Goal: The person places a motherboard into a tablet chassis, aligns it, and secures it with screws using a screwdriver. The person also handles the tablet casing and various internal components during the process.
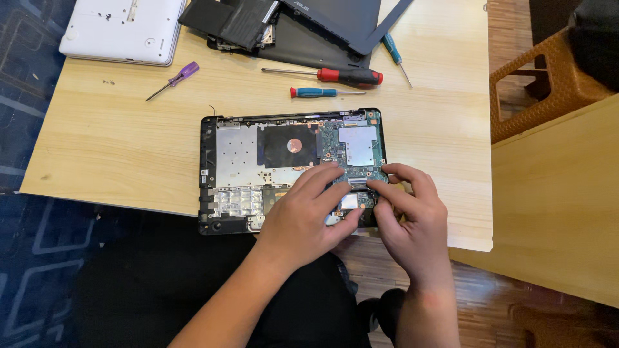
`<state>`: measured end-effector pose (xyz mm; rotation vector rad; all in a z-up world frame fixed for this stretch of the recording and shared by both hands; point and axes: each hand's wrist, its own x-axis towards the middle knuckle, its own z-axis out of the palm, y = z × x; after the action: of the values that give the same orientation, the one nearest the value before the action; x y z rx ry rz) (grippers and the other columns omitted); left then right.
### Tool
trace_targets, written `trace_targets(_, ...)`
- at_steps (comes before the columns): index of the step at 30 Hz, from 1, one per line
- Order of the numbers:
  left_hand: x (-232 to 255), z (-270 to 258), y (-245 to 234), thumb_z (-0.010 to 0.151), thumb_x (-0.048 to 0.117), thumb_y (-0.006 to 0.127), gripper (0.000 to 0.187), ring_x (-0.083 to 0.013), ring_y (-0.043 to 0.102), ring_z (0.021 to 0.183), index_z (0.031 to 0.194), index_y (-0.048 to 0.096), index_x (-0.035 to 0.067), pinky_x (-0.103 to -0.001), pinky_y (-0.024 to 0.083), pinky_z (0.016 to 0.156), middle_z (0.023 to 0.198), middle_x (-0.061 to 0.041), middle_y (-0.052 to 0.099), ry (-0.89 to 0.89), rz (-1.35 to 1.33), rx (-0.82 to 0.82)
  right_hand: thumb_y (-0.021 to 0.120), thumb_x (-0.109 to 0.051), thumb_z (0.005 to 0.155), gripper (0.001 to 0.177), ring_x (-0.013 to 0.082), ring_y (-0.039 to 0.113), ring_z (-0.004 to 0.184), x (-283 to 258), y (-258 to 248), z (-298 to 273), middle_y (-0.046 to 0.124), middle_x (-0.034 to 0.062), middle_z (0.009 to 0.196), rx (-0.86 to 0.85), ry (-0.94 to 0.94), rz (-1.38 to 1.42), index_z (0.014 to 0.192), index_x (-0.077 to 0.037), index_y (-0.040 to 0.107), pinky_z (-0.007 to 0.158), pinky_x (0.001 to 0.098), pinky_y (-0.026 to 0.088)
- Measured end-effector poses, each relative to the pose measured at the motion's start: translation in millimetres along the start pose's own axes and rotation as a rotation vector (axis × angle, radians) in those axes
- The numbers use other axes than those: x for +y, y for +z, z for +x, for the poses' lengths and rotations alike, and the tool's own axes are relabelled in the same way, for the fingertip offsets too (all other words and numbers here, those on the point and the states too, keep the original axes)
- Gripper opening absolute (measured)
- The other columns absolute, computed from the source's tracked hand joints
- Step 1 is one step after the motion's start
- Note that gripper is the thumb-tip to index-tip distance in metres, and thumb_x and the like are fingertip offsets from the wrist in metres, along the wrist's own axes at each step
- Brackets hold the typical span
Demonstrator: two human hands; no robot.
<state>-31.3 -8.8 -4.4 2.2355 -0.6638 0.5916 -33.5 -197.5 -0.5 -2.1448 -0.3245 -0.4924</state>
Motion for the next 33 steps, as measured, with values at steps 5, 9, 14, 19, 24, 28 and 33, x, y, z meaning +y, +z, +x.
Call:
trace_targets(5, 0.6, 0.3, 0.2, 0.087, 0.023, 0.083, 0.031, -0.0386, 0.07, 0.12, 0.107, 0.074, 0.001, -0.047, 0.058, 0.102, 0.114, -0.019, 0.072, 0.002, -0.001, 0.011, 0.063, 0.009, 0.086, 0.03, 0.0346, 0.07, 0.1, 0.3, -0.8, -0.3, 0.072, 0.0189, 0.116, -0.009, 0.003, 0.007, 0.103, -0.006, 0.083, 0.061, 0.0325, 0.059)
trace_targets(9, -0.3, 0.3, -0.3, 0.088, 0.023, 0.083, 0.029, -0.0378, 0.07, 0.121, 0.107, 0.075, 0.003, -0.047, 0.058, 0.102, 0.115, -0.018, 0.073, 0.009, -0.013, 0.011, 0.064, 0.008, 0.086, 0.031, 0.0337, 0.07, 0.101, 1.3, -1.4, -0.6, 0.073, 0.0174, 0.117, -0.012, 0.003, 0.017, 0.104, -0.008, 0.084, 0.066, 0.0341, 0.06)
trace_targets(14, 0.8, 0.6, -2.9, 0.088, 0.023, 0.083, 0.031, -0.0387, 0.07, 0.121, 0.107, 0.075, 0.001, -0.047, 0.059, 0.101, 0.114, -0.019, 0.073, -0.007, -0.031, 0.006, 0.064, 0.009, 0.086, 0.031, 0.0348, 0.07, 0.102, -0.3, -2.7, 0.1, 0.073, 0.0184, 0.117, -0.018, 0.009, 0.019, 0.104, -0.007, 0.084, 0.069, 0.0363, 0.06)
trace_targets(19, 1.3, -0.5, -3.1, 0.088, 0.023, 0.083, 0.031, -0.0391, 0.07, 0.12, 0.108, 0.076, 0.0, -0.047, 0.059, 0.101, 0.114, -0.02, 0.073, -0.006, -0.03, 0.004, 0.064, 0.008, 0.086, 0.031, 0.0336, 0.07, 0.102, 1.8, -1.9, -1.6, 0.073, 0.017, 0.117, -0.012, 0.014, 0.024, 0.104, -0.008, 0.084, 0.071, 0.0359, 0.059)
trace_targets(24, -1.1, 0.0, -1.2, 0.089, 0.021, 0.083, 0.026, -0.0392, 0.071, 0.12, 0.106, 0.077, 0.003, -0.048, 0.059, 0.101, 0.114, -0.018, 0.074, 0.014, -0.037, 0.007, 0.064, 0.007, 0.086, 0.031, 0.031, 0.07, 0.101, 4.0, -1.7, -1.7, 0.072, 0.0154, 0.116, -0.011, 0.01, 0.021, 0.103, -0.009, 0.084, 0.069, 0.0332, 0.059)
trace_targets(28, -3.8, -2.3, 1.1, 0.089, 0.022, 0.082, 0.023, -0.0383, 0.071, 0.12, 0.105, 0.077, 0.006, -0.047, 0.059, 0.101, 0.114, -0.017, 0.074, 0.021, -0.031, 0.01, 0.064, 0.008, 0.086, 0.031, 0.0325, 0.07, 0.102, 3.3, -1.2, -1.9, 0.073, 0.0163, 0.116, -0.002, 0.028, 0.031, 0.103, -0.008, 0.084, 0.069, 0.0338, 0.06)
trace_targets(33, 0.1, -0.2, -2.1, 0.088, 0.024, 0.083, 0.032, -0.037, 0.072, 0.119, 0.113, 0.077, 0.005, -0.046, 0.06, 0.1, 0.113, -0.017, 0.074, -0.001, -0.018, 0.021, 0.064, 0.008, 0.086, 0.031, 0.0343, 0.07, 0.1, 0.9, -2.1, -0.9, 0.073, 0.0171, 0.115, -0.002, -0.006, 0.007, 0.102, -0.008, 0.084, 0.072, 0.0372, 0.06)
